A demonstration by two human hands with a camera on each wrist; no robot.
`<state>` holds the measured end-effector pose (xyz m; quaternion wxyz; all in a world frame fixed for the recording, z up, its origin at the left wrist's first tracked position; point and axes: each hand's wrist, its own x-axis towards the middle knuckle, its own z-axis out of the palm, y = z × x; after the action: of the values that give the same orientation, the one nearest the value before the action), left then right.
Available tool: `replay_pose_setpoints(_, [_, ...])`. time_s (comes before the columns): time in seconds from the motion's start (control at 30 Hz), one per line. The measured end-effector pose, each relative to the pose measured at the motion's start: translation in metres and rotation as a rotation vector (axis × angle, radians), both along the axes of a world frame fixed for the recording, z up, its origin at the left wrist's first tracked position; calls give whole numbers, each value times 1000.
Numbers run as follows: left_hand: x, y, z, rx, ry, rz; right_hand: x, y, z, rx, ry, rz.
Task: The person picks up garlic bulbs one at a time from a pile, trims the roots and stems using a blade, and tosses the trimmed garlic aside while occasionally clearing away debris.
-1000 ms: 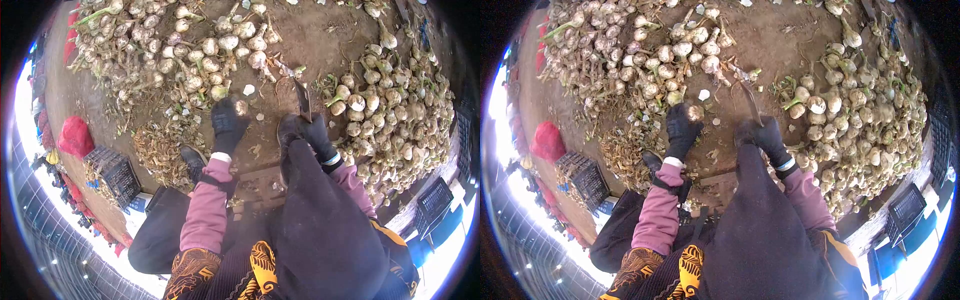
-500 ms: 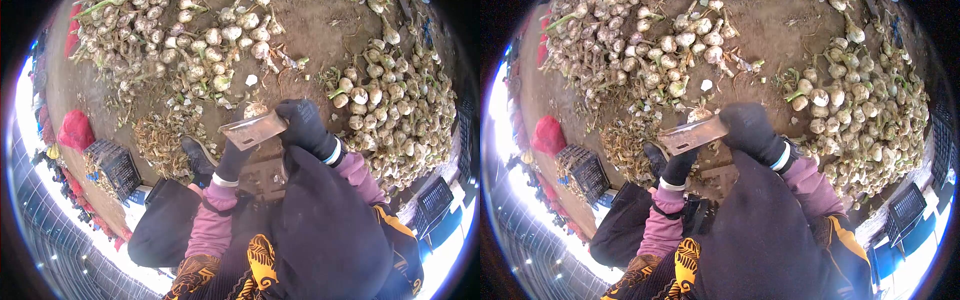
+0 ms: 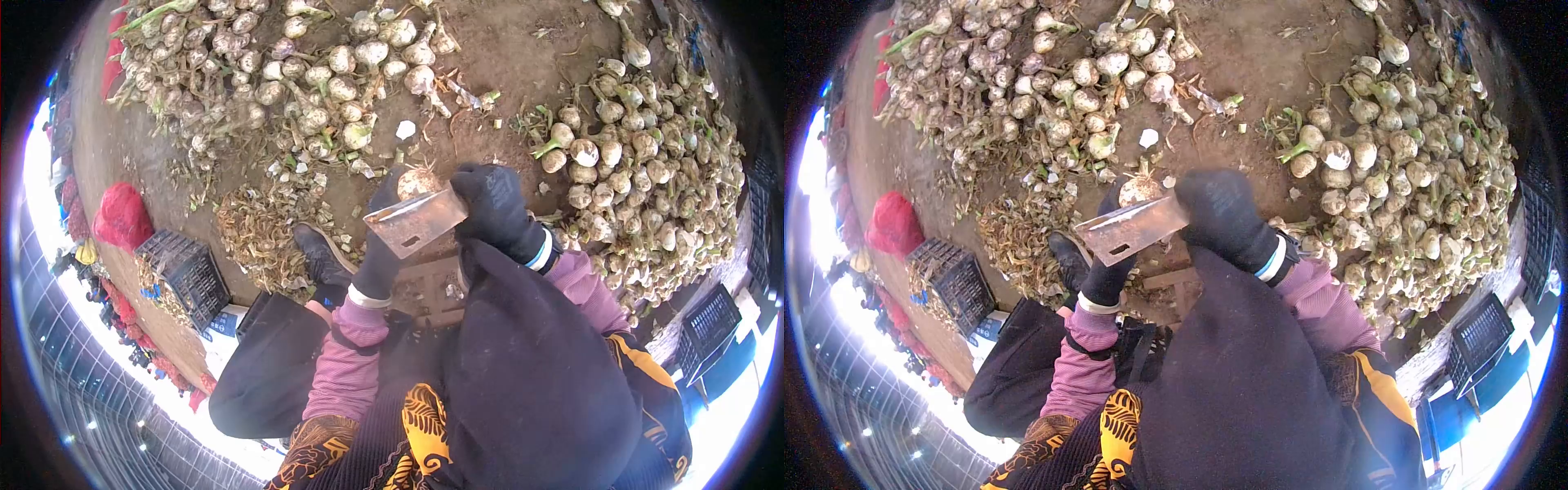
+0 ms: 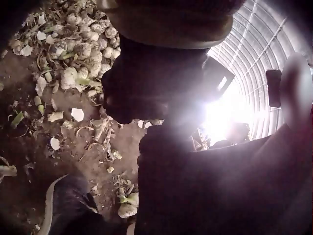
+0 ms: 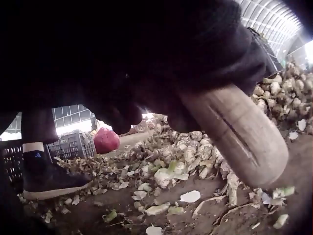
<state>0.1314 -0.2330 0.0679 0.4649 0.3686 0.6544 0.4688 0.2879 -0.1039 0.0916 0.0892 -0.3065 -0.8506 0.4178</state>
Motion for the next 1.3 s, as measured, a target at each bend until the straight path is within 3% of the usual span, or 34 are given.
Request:
replay_pose_setpoints(0.1, [4,10,24,-85,-44,48,3,-7,-20,-93,38,-95])
replay_pose_setpoints(0.2, [-1,15,39,-298,-181,54,12,-26,-59,28,114,-193])
replay_pose_setpoints(0.23, [-3,14,40,-412,-257,34,28,-24,-75,-110,-73,-218])
replay_pose_setpoints(0.27, [1,8,47,-331,-63,-25,53,-14,-92,-250,-258,-247])
replay_pose_setpoints(0.3, [0,11,52,-316,-60,3,64,-11,-106,-392,-432,-258])
replay_pose_setpoints(0.37, [5,20,60,-279,-48,91,63,-13,-120,-261,-301,-351])
replay_pose_setpoints(0.4, [1,28,57,-414,-287,115,83,-24,-117,-204,-273,-438])
replay_pose_setpoints(0.5, [2,28,20,-63,406,-94,63,-22,-97,-251,-115,-488])
replay_pose_setpoints(0.57, [0,35,35,-156,156,57,48,-26,-88,-305,-127,-504])
replay_pose_setpoints(0.67, [-4,43,46,-67,-64,228,29,-21,-45,-482,-94,-564])
replay_pose_setpoints(0.77, [1,34,26,-18,-445,410,12,-14,-34,-489,-66,-549])
replay_pose_setpoints(0.8, [2,31,19,-42,-57,254,7,-14,-35,-454,2,-539])
replay_pose_setpoints(0.93, [12,31,18,14,35,103,6,-9,-36,-389,155,-402])
replay_pose_setpoints(0.97, [13,37,23,30,48,82,12,-6,-39,-469,28,-392])
replay_pose_setpoints(1.03, [15,47,38,110,-639,255,36,-5,-70,-621,-218,-356])
replay_pose_setpoints(1.07, [16,54,41,89,-460,174,49,-21,-103,-720,-189,-471])
replay_pose_setpoints(1.1, [16,61,45,71,-278,101,60,-38,-116,-652,-188,-450])
replay_pose_setpoints(1.13, [33,77,73,81,160,-65,73,-61,-123,-594,-193,-440])
replay_pose_setpoints(1.17, [48,98,95,236,59,-245,79,-64,-134,-503,-179,-430])
replay_pose_setpoints(1.2, [60,106,114,76,-433,-231,82,-63,-144,-408,-161,-415])
replay_pose_setpoints(1.27, [59,102,109,-39,-871,-55,85,-64,-152,-231,-128,-377])
replay_pose_setpoints(1.3, [41,95,65,27,-811,81,79,-54,-143,-292,-122,-422])
